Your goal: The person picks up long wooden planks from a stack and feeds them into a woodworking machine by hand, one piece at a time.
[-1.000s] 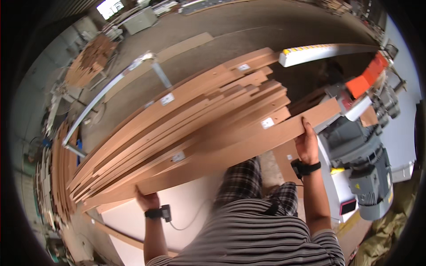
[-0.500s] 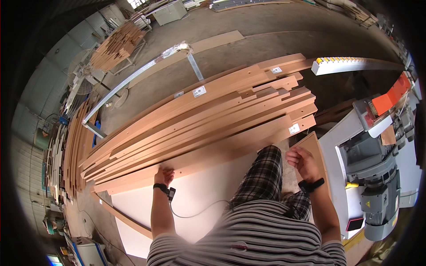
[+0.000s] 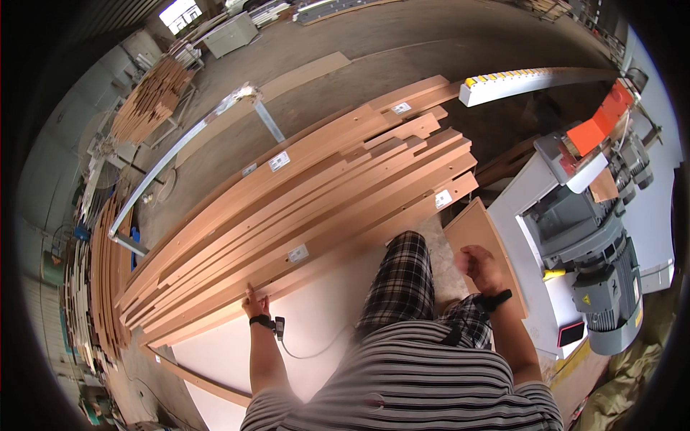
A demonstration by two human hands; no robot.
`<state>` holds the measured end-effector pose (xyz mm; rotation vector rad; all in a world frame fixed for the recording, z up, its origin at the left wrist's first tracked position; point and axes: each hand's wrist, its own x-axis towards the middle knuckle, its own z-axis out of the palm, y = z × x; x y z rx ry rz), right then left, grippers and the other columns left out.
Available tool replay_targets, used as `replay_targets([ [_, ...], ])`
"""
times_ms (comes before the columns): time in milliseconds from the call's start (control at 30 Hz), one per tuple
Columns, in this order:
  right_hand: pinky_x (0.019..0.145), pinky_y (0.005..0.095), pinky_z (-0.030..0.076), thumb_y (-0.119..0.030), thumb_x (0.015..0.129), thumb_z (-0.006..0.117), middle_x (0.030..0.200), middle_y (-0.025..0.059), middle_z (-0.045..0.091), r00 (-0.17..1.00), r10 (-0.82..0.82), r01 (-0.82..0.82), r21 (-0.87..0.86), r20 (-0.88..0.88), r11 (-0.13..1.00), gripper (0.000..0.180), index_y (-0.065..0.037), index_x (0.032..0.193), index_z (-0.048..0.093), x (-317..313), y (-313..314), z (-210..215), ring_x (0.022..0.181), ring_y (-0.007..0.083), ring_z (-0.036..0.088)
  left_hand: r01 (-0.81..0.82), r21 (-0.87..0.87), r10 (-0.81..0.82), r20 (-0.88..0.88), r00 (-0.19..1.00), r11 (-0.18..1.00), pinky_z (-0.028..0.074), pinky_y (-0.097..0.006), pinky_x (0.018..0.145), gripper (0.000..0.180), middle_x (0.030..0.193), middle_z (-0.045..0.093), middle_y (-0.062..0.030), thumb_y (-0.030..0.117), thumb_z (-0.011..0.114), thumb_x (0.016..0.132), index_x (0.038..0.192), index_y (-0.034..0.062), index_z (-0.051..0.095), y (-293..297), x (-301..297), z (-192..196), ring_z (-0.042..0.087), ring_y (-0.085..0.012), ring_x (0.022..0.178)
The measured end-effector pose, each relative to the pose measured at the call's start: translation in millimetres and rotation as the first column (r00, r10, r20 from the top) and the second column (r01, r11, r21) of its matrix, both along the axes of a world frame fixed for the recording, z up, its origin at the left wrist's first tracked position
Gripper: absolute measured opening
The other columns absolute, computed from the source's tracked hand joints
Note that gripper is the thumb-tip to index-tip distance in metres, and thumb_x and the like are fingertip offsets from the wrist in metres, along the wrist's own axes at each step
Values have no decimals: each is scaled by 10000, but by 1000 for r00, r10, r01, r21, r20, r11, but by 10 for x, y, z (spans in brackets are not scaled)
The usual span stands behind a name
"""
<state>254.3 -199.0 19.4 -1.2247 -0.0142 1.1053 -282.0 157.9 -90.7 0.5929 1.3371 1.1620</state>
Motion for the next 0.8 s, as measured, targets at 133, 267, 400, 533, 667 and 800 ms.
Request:
replay_targets([
  [133, 742, 310, 527, -222, 948, 497, 909, 113, 666, 1000, -11, 11, -45, -6, 999, 208, -39, 1018, 567, -59, -24, -127, 795, 194, 646, -134, 43, 130, 88, 988, 990, 308, -203, 411, 405, 595, 532, 40, 396, 667, 881, 1181, 124, 661, -32, -70, -137, 364, -58, 439],
  [267, 724, 293, 526, -219, 956, 490, 906, 109, 667, 999, -39, 41, -103, 18, 994, 205, -35, 1006, 566, -8, -285, -139, 781, 183, 642, -110, -473, -42, -301, 953, 874, 396, -225, 440, 498, 746, 646, -48, 460, 747, 789, 1103, 86, 650, 67, 50, -137, 535, -111, 543],
  [400, 714, 282, 524, -223, 958, 491, 901, 103, 668, 1000, 4, -4, -29, 6, 1000, 209, -35, 1002, 572, -57, -183, -154, 776, 176, 643, -310, -185, 294, -109, 950, 932, 531, -282, 563, 596, 793, 642, -141, 447, 719, 811, 1087, 12, 419, 323, -1116, -617, 645, -243, 697],
  [533, 707, 279, 521, -228, 956, 496, 892, 101, 668, 992, -118, 122, -119, 39, 985, 216, -33, 1001, 577, -10, -428, -234, 773, 175, 643, -180, -408, -37, -470, 882, 895, 451, -295, 417, 516, 820, 636, -124, 427, 682, 843, 1157, 71, 479, 397, -451, -763, 590, -215, 600],
  [667, 685, 283, 518, -236, 948, 503, 872, 108, 665, 995, -94, 96, -110, 25, 989, 221, -31, 994, 574, -60, -384, -369, 756, 183, 642, 93, -377, -122, -54, 991, 922, 343, -310, 310, 632, 604, 569, -76, 630, 465, 895, 1242, 105, 514, 217, -250, -729, 443, -210, 343],
  [800, 680, 280, 522, -230, 948, 509, 875, 106, 666, 996, -66, 74, -149, 58, 986, 221, -24, 1000, 573, -50, -501, -476, 747, 178, 641, 133, -333, -155, -39, 987, 934, 320, -294, 293, 614, 540, 544, -76, 669, 502, 860, 1089, 101, 558, 57, 30, -479, 420, -187, 321],
])
